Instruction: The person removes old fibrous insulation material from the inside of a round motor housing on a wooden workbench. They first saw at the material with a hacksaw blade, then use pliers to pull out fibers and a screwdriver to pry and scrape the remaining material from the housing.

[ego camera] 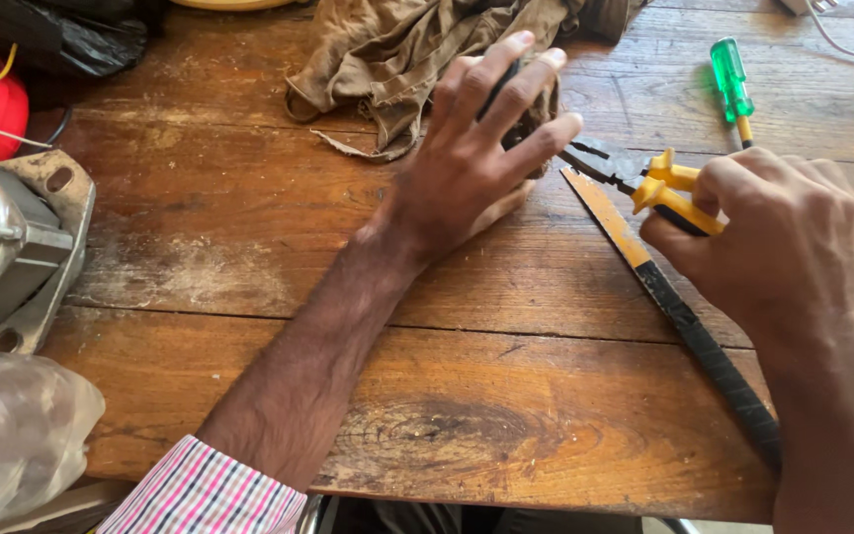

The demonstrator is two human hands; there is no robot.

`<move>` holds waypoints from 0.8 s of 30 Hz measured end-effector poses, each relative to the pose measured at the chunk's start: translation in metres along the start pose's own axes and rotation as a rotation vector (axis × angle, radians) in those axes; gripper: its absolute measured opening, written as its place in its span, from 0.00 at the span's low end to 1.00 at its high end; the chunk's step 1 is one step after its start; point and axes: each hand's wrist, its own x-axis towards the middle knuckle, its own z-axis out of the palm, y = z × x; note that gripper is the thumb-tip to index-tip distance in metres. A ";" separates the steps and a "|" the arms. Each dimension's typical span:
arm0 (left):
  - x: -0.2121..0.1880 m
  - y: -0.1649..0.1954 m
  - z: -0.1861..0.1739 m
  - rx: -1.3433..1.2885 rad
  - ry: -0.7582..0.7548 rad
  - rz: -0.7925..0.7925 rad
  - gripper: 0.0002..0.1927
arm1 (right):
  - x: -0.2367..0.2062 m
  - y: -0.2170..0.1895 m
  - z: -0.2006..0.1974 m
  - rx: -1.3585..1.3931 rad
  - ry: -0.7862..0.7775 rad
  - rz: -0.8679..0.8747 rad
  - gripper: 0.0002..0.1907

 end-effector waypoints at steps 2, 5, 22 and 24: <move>0.000 0.000 -0.004 -0.030 0.002 -0.039 0.37 | -0.001 -0.002 0.002 0.077 -0.047 0.055 0.21; -0.001 0.000 -0.009 -0.053 0.018 -0.110 0.35 | -0.003 -0.006 0.004 0.195 -0.109 0.140 0.21; 0.013 0.018 -0.027 -0.491 0.143 -0.498 0.29 | 0.006 -0.014 -0.009 0.990 -0.394 0.650 0.15; 0.015 0.021 -0.028 -0.584 0.140 -0.587 0.29 | 0.007 -0.015 -0.009 1.117 -0.363 0.641 0.15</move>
